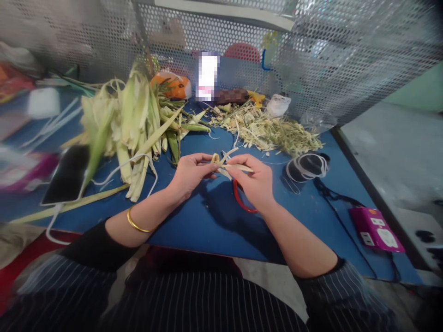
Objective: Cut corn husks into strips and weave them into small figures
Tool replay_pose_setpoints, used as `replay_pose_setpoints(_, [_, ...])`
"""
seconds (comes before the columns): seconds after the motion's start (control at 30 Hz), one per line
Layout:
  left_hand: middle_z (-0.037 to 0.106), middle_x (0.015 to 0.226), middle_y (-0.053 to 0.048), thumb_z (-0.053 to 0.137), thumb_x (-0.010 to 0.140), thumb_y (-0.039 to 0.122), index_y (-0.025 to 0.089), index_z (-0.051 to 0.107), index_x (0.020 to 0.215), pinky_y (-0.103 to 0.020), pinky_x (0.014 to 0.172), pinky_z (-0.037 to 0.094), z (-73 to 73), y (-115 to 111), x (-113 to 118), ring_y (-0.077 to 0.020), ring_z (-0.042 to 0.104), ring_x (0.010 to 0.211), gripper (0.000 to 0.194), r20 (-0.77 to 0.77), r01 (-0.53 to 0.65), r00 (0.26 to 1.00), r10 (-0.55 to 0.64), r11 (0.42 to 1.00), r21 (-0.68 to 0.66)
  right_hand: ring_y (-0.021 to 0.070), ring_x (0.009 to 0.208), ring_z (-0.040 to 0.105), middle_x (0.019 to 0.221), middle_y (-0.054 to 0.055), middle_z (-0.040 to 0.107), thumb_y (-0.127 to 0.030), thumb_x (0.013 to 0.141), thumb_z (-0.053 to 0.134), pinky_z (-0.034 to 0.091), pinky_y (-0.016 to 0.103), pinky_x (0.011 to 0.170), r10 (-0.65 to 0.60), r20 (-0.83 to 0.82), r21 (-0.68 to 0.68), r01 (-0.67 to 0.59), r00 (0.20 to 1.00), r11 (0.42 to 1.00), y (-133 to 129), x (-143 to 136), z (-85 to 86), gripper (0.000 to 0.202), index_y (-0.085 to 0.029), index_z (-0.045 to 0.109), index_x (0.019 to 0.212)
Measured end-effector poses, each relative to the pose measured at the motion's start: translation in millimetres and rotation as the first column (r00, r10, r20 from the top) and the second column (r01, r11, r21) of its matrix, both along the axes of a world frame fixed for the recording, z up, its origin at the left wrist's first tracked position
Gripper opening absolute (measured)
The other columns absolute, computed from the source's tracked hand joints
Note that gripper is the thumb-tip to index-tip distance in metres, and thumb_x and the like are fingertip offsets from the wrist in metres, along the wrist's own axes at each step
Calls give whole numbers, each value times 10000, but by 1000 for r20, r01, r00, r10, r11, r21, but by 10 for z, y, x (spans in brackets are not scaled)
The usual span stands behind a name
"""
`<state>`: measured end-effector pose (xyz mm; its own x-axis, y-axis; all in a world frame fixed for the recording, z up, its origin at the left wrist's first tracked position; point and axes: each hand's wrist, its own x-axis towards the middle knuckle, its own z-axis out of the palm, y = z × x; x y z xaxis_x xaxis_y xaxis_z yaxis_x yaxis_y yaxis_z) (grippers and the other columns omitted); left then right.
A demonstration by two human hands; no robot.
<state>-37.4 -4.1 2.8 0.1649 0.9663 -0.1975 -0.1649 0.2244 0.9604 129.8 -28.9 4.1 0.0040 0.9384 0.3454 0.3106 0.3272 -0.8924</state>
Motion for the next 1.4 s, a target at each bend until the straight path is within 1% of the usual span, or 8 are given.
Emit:
replay_pose_setpoints(0.2, [723,785,-61,805,628,296,109,737,873,-249,593,507,-41,-34,30,-94,588,581,316,-60,39,998,-34,996,82,132,761,601,830,16,660,-237,830,627,494,298,728,58,-97,69,-51,994,996,8,-10,-13,88,-210,680,765])
replay_pose_setpoints(0.33, [719,761,-52,748,677,281,114,731,912,-248,600,495,-63,-35,26,-103,595,583,289,-159,75,986,-48,984,163,88,533,530,647,-25,623,-281,837,619,457,249,548,56,-128,-109,-70,990,992,-16,-43,17,97,-200,662,806])
replay_pose_setpoints(0.47, [696,679,-25,705,705,250,132,710,931,-229,596,487,-47,-50,13,-107,610,581,255,-267,50,963,14,972,231,78,522,511,611,-35,598,-266,799,645,440,235,535,-9,-66,-181,-3,998,984,-27,-78,24,91,-187,649,755])
replay_pose_setpoints(0.83, [731,784,-57,716,726,311,147,712,873,-233,610,491,-84,-51,-1,-136,650,652,220,-364,82,930,38,947,309,103,543,571,622,-16,622,-257,813,595,462,248,563,-101,126,-138,118,987,983,-47,-71,-52,112,-185,624,733])
replay_pose_setpoints(1.0, [738,810,-64,691,744,318,150,720,880,-254,665,500,-79,-71,0,-165,669,704,218,-423,122,906,25,941,317,121,578,636,711,-12,656,-321,830,614,512,258,584,-66,3,-154,65,998,986,-41,-90,-92,141,-194,595,891])
replay_pose_setpoints(1.13, [739,806,-46,645,766,274,184,736,853,-250,699,482,-51,-102,2,-167,657,736,155,-518,226,856,-3,902,368,121,596,648,697,-15,654,-341,875,556,518,262,620,-30,8,-170,31,1000,985,-31,-85,-76,206,-193,610,1007])
replay_pose_setpoints(1.3, [715,723,-9,619,750,215,213,743,816,-230,643,438,-36,-115,-7,-144,616,672,141,-632,371,774,-46,842,392,81,480,511,559,-33,572,-336,815,622,418,223,502,-17,-23,-278,10,1000,960,-4,-47,-29,182,-168,654,750])
replay_pose_setpoints(1.4, [688,676,1,596,775,239,210,753,837,-222,585,414,-54,-104,-11,-127,589,606,171,-633,456,759,-153,818,349,74,471,447,531,-49,522,-290,796,627,382,225,493,-81,-37,-258,69,996,964,7,-24,-18,138,-176,630,717])
